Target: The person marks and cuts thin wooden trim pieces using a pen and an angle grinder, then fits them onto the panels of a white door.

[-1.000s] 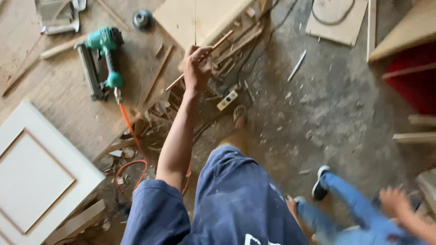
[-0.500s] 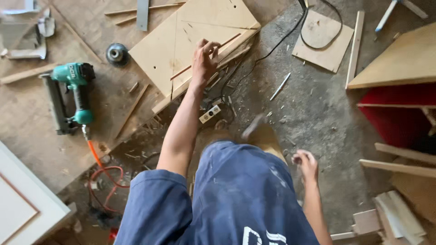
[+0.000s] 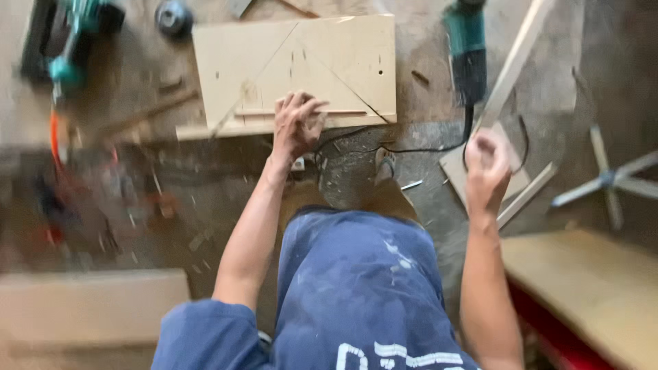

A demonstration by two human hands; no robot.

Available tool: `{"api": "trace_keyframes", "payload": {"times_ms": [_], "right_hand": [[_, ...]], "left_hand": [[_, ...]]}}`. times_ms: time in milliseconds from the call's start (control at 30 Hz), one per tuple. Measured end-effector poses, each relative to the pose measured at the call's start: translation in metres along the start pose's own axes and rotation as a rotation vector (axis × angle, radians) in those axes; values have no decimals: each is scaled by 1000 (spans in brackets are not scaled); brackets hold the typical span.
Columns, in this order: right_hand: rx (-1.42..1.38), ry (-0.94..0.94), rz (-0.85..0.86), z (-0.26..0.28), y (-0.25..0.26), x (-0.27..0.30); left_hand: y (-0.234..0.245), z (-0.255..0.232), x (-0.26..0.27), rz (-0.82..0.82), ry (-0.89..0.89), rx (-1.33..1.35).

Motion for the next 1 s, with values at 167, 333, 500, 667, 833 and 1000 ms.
{"api": "trace_keyframes", "payload": {"times_ms": [167,333,500,667,833,1000], "right_hand": [[110,357,282,41,-22,-120],[304,392,347,2,-85,-226],[387,168,372,4,-109,-252],[322,28,418,-10,-114,-258],[19,-305,540,107,-58,-96],[-293,-385,670,99,-36,-68]], "left_hand": [[8,-58,2,-207,304,35],[-23,-130,13,-463,435,210],[-61,-183,6,-448,571,420],[-79,-202,-30,-210,558,619],[-31,-230,-81,85,845,876],[-44,-237,-77,14,1031,987]]}}
Point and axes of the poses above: each hand's wrist, its own x-axis away from the middle knuckle, its own y-axis out of the back of the hand, z = x × y, the point moved 4 cm from there along -x, towards the middle knuckle, and after that the axes turned 13 degrees about -y, right-handed, at the moved point
